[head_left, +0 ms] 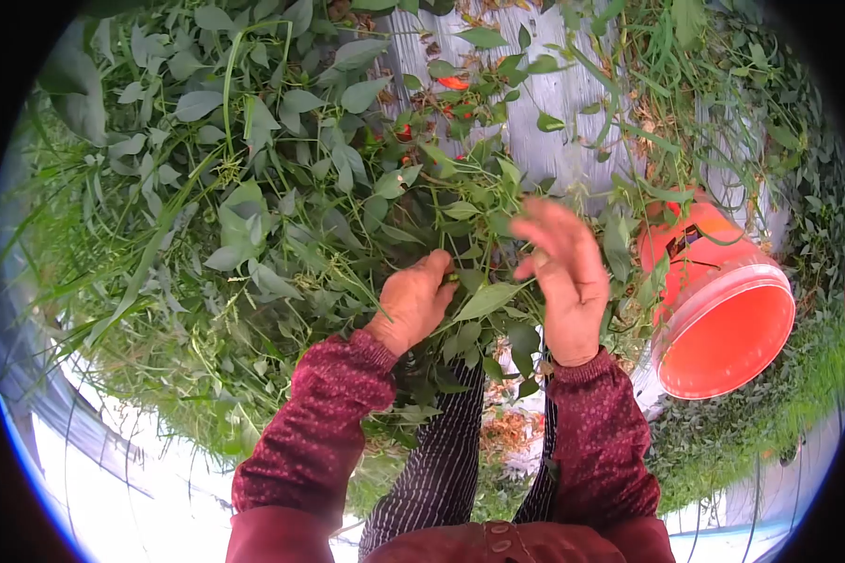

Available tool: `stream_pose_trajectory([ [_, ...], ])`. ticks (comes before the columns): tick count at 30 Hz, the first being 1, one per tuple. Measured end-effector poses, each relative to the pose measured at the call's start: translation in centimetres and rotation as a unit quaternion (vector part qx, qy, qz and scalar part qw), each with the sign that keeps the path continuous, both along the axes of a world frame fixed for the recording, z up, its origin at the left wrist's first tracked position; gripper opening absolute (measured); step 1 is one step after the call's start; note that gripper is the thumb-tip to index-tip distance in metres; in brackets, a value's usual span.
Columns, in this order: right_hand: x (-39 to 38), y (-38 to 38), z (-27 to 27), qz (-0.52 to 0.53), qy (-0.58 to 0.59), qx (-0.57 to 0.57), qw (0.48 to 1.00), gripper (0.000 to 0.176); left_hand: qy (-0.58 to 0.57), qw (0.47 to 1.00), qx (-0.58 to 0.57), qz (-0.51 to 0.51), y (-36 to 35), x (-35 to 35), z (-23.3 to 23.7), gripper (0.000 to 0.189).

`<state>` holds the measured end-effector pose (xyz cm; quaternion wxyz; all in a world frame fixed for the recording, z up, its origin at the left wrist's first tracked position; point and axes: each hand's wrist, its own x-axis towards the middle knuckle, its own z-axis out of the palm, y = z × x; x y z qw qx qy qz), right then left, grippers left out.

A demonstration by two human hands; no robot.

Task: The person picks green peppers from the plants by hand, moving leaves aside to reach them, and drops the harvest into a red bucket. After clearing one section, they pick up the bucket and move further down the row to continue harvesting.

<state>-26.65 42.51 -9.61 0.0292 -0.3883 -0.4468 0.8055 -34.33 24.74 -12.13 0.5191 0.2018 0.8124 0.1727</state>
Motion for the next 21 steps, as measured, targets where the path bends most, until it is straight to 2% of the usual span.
stream_pose_trajectory([
  [1,-0.2,-0.2,0.3,0.033,0.014,-0.047,0.998,0.043,0.010,1.000,0.011,0.022,-0.5,0.3,-0.4,0.031],
  [2,-0.4,-0.8,0.4,0.032,0.016,-0.046,0.998,0.043,0.020,0.999,0.022,0.043,-0.4,0.2,-0.3,0.030],
  [4,-0.5,-2.4,0.0,0.077,0.004,-0.116,0.990,0.040,0.035,0.997,0.068,0.009,-0.1,0.2,-0.1,0.030],
  [6,-0.2,-3.6,-0.9,0.076,0.000,-0.098,0.992,0.038,0.048,0.992,0.112,-0.023,0.5,-0.3,1.2,0.029],
  [8,-0.1,-3.8,-1.7,0.092,-0.061,-0.022,0.994,0.035,-0.021,0.994,0.101,0.019,1.5,-1.2,3.2,0.028],
  [10,-0.2,-3.7,-1.6,0.056,-0.089,-0.042,0.994,0.031,-0.008,0.993,0.117,0.008,1.8,-1.7,3.3,0.027],
  [12,-0.7,-3.5,-1.3,0.013,-0.131,-0.093,0.987,0.029,0.067,0.991,0.089,0.068,2.2,-4.0,1.6,0.020],
  [14,-1.1,-4.2,-1.2,0.016,-0.131,-0.096,0.987,0.028,0.116,0.992,0.000,0.058,3.7,-7.2,-1.1,0.021],
  [16,-0.9,-5.0,-1.6,0.043,-0.086,-0.071,0.993,0.028,0.283,0.955,0.076,-0.051,2.8,-10.1,-6.4,0.019],
  [18,-0.7,-4.9,-1.7,0.064,-0.092,-0.079,0.991,0.028,0.331,0.924,0.003,-0.190,1.6,-14.3,-8.8,0.018],
  [20,-0.6,-4.7,-1.7,0.062,-0.111,-0.107,0.986,0.027,0.330,0.897,-0.109,-0.273,-0.9,-17.6,-9.4,0.017],
  [21,-0.6,-4.5,-1.7,0.062,-0.112,-0.110,0.986,0.027,0.285,0.882,-0.216,-0.307,-1.9,-18.5,-8.8,0.017],
])
